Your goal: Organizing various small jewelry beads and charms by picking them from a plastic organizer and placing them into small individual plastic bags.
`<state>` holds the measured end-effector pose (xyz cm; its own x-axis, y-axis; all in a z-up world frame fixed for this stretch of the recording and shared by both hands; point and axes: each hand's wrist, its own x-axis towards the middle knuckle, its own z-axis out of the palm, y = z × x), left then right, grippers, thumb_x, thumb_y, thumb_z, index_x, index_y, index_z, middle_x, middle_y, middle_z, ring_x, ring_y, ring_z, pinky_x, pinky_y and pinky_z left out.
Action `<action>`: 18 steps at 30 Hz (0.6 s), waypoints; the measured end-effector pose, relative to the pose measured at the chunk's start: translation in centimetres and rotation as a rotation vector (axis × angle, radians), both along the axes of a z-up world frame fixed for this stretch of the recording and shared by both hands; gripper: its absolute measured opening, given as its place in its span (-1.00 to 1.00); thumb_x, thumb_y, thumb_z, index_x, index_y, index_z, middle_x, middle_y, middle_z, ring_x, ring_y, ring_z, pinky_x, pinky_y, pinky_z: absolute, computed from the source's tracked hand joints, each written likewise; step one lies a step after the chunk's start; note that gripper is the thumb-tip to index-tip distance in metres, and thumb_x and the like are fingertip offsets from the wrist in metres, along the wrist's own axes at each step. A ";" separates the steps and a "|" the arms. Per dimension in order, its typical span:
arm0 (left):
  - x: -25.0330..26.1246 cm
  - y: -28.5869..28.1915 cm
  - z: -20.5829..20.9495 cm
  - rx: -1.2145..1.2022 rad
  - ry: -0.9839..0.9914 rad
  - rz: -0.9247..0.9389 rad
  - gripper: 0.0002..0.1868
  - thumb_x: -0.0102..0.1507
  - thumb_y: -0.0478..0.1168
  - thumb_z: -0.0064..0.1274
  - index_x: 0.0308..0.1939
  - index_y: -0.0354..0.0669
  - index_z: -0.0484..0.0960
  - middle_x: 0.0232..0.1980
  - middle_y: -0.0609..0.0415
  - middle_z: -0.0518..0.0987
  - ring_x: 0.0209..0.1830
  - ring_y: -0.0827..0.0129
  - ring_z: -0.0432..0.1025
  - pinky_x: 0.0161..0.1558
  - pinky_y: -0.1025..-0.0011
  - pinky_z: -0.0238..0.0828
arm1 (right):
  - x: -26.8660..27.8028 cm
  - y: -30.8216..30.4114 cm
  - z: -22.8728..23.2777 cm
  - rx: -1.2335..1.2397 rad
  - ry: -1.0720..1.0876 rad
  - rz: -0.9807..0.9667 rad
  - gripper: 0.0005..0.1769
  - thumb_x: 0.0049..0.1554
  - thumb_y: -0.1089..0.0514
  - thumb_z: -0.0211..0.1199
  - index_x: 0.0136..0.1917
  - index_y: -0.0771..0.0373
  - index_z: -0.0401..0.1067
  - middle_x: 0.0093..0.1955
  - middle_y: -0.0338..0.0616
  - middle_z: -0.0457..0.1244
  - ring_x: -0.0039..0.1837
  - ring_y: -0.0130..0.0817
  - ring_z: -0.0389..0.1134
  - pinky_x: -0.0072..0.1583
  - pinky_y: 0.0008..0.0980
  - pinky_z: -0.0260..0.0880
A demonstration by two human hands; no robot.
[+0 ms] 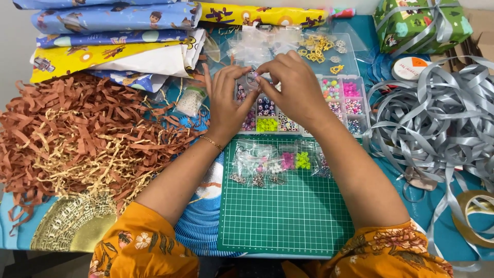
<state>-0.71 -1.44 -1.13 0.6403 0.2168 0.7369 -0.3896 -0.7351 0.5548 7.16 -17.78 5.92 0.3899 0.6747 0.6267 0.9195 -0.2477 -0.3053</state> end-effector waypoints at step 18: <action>0.0 -0.2 0.1 0.010 0.097 0.128 -0.53 0.40 0.18 -0.07 0.14 -0.08 0.51 0.14 0.12 0.54 0.28 0.20 0.41 0.54 -0.23 -0.54 | -2.7 -0.3 2.4 -0.798 0.359 -0.141 -0.81 0.31 0.04 0.13 0.07 0.03 0.54 -0.10 -0.18 0.42 -0.09 -0.07 0.41 -0.11 -0.02 0.38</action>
